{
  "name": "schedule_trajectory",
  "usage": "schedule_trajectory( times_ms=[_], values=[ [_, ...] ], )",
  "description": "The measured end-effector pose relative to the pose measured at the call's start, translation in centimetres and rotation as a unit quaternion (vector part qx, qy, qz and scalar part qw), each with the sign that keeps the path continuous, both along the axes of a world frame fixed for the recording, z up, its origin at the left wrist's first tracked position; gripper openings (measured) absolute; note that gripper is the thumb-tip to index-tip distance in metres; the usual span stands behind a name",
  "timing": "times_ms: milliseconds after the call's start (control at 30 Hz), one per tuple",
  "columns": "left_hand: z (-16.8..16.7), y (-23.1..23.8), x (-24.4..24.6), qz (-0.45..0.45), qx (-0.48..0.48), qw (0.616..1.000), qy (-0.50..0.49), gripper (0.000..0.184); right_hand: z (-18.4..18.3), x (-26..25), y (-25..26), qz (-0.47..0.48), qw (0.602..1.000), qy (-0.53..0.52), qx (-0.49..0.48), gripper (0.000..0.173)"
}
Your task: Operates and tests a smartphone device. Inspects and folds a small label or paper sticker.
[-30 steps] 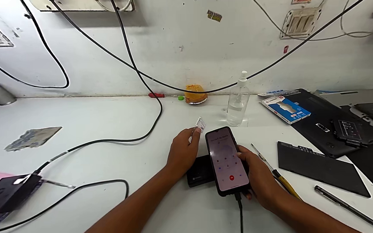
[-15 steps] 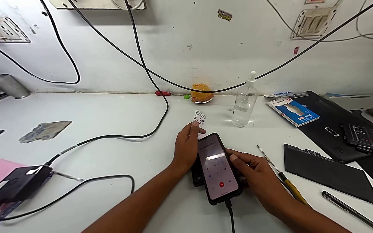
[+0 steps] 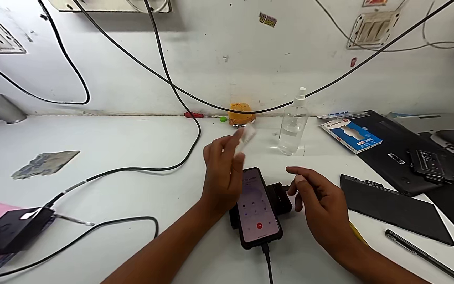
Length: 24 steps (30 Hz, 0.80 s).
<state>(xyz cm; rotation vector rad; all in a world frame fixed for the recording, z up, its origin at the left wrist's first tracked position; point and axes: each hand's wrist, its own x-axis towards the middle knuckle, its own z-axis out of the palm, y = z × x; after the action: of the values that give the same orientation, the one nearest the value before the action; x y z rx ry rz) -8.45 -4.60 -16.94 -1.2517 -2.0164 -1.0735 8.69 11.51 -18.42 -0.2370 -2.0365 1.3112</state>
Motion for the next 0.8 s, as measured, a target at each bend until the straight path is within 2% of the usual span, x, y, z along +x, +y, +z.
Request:
schedule_trajectory(
  times_ms=[100, 167, 233, 367, 800],
  values=[
    [0.7, 0.0, 1.2, -0.079, -0.007, 0.988, 0.133, 0.054, 0.4, 0.1, 0.0, 0.018, 0.999, 0.036, -0.029, 0.040],
    [0.6, 0.2, 1.9, -0.118, -0.010, 0.979, 0.168, 0.054, 0.6, 0.1, 0.1, 0.037, 0.997, 0.055, -0.037, 0.048],
    [0.5, 0.3, 2.1, -0.137, -0.015, 0.973, 0.186, 0.049, 0.6, 0.0, 0.0, 0.038, 0.996, 0.077, -0.025, 0.045],
    [0.6, 0.2, 1.9, -0.146, -0.025, 0.971, 0.189, 0.048, 0.3, -0.1, -0.2, 0.024, 0.995, 0.093, -0.014, 0.032],
    [0.4, 0.1, 1.6, -0.126, -0.019, 0.978, 0.166, 0.050, 0.1, -0.2, -0.3, 0.024, 0.996, 0.084, -0.021, 0.030]
  ],
)
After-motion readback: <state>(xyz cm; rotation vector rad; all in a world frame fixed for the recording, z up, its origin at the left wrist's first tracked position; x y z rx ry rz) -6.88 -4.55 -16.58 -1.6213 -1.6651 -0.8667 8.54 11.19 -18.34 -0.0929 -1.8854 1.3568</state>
